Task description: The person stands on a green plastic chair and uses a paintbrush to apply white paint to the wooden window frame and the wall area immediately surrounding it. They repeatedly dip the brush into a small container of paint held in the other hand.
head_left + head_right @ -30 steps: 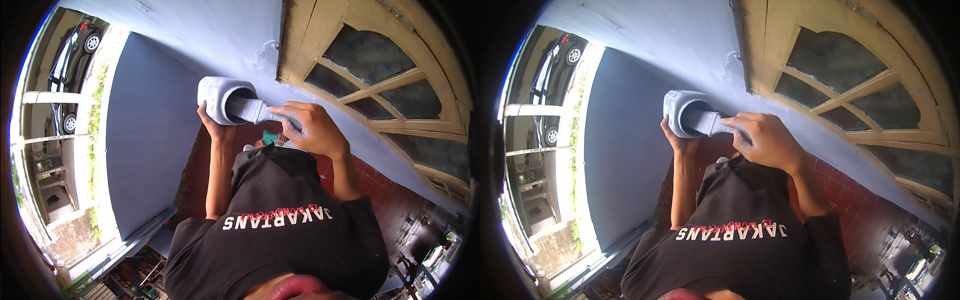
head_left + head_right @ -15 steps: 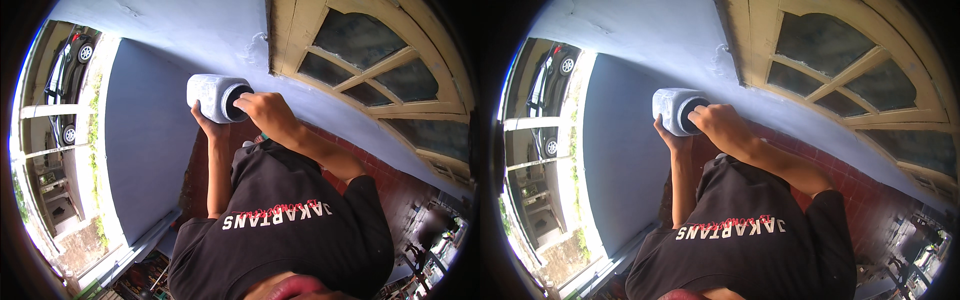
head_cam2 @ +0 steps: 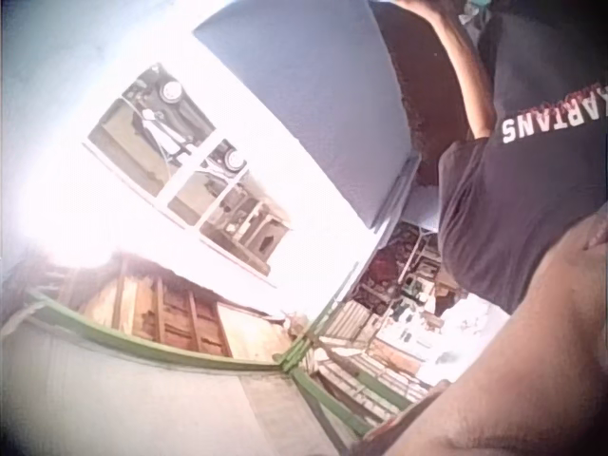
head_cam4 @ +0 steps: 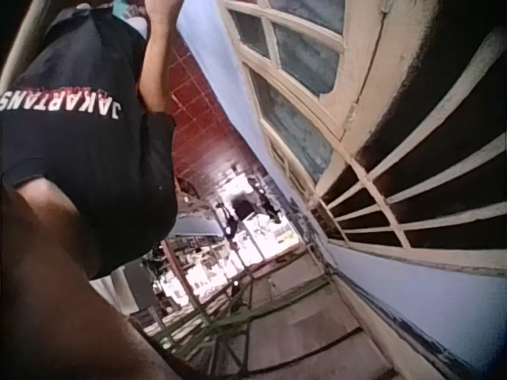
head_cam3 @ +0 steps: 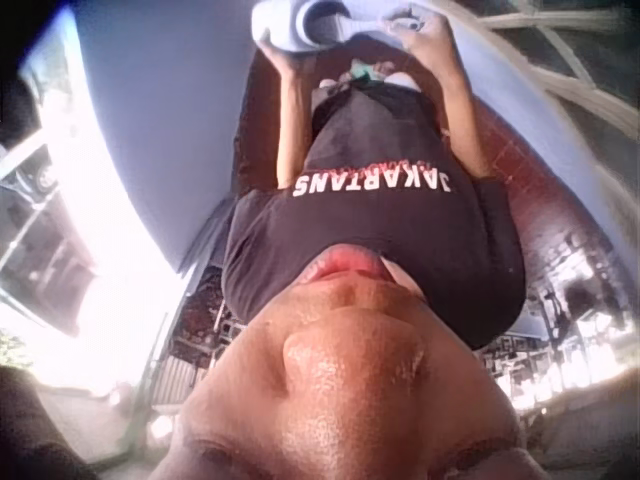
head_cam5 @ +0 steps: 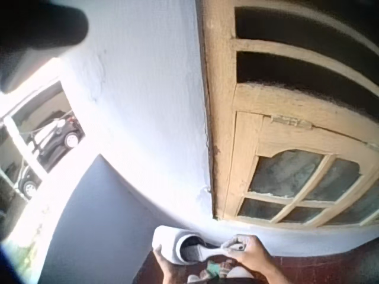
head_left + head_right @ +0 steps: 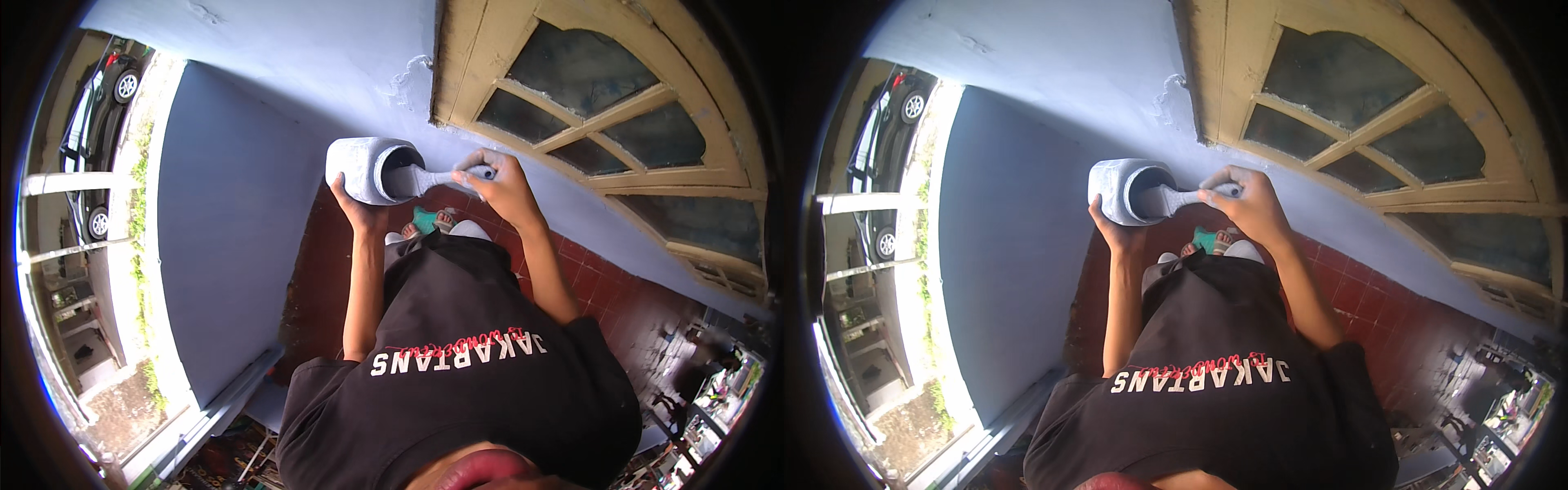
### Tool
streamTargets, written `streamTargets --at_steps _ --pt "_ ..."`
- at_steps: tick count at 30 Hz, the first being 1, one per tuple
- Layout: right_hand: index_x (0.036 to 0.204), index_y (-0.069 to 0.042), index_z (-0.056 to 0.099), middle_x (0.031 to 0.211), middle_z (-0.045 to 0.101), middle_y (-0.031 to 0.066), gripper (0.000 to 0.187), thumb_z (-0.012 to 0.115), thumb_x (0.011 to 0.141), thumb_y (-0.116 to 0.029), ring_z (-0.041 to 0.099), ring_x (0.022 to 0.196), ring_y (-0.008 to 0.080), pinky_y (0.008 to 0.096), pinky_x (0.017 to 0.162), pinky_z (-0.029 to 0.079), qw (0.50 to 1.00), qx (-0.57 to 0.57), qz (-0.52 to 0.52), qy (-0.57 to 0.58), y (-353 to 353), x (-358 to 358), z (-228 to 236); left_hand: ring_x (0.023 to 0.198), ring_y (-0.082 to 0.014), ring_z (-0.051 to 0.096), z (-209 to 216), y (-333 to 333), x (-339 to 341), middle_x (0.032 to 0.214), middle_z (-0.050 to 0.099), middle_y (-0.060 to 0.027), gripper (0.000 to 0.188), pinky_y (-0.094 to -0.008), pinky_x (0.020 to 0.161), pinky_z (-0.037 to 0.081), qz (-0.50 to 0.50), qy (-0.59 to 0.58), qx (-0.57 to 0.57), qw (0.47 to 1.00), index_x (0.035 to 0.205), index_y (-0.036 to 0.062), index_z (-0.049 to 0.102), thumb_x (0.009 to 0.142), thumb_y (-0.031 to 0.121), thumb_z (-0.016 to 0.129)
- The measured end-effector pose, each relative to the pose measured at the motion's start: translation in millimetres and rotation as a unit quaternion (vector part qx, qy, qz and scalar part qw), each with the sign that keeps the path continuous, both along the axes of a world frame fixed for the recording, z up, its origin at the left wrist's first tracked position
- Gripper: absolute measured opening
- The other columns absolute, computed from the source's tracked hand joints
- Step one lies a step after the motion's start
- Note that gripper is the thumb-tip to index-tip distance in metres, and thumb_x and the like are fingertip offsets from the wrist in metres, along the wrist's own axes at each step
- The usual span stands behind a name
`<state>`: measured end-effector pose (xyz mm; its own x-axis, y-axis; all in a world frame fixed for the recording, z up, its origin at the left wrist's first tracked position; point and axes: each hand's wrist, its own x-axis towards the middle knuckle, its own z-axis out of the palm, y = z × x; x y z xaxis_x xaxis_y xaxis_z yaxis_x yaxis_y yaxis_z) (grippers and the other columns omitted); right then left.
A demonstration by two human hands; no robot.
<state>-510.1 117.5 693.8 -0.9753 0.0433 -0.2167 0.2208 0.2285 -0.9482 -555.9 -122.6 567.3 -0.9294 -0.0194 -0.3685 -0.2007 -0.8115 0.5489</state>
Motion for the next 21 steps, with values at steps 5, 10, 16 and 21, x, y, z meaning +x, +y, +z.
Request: streamTargets --at_steps 5,10,16,21 --pt "0.108 0.002 0.063 0.089 0.065 0.0051 0.018 0.071 0.094 -0.005 0.054 0.067 0.0068 0.0238 0.060 0.044 0.987 -0.135 0.015 -0.086 16.7 33.3 -25.9 0.132 -0.0321 0.055 -6.4 10.7 9.6 0.141 0.058 -0.0124 0.073 -0.0515 0.109 0.045 0.038 -0.022 0.041 0.998 0.148 0.0091 0.047 0.093 0.057 0.050" --pt "0.132 0.009 0.054 0.093 0.062 0.0055 0.035 0.061 0.101 -0.007 0.051 0.067 0.0054 0.0228 0.060 0.044 0.963 -0.168 0.088 -0.191 13.7 53.2 -30.2 0.131 -0.0312 0.055 -38.2 16.5 16.4 0.140 0.057 -0.0123 0.076 -0.0502 0.110 0.044 0.047 -0.053 0.071 0.995 0.146 0.0071 0.047 0.092 0.059 0.055" --pt "0.134 0.007 0.055 0.099 0.066 0.0100 0.035 0.056 0.101 -0.005 0.055 0.069 0.0108 0.0265 0.062 0.045 0.978 -0.051 0.120 -0.165 -0.1 41.8 -16.9 0.135 -0.0311 0.052 -38.2 21.6 26.0 0.145 0.054 -0.0120 0.079 -0.0517 0.113 0.041 0.038 -0.077 0.085 0.993 0.149 0.0083 0.045 0.092 0.062 0.055" --pt "0.121 -0.002 0.067 0.096 0.065 0.0207 0.026 0.062 0.096 -0.003 0.066 0.084 0.0402 0.0448 0.072 0.050 0.934 0.310 0.113 0.138 -34.3 40.5 -3.1 0.141 -0.0312 0.047 -35.9 25.6 25.4 0.152 0.050 -0.0115 0.086 -0.0532 0.117 0.036 0.035 -0.083 0.086 0.992 0.153 0.0090 0.041 0.091 0.066 0.058"
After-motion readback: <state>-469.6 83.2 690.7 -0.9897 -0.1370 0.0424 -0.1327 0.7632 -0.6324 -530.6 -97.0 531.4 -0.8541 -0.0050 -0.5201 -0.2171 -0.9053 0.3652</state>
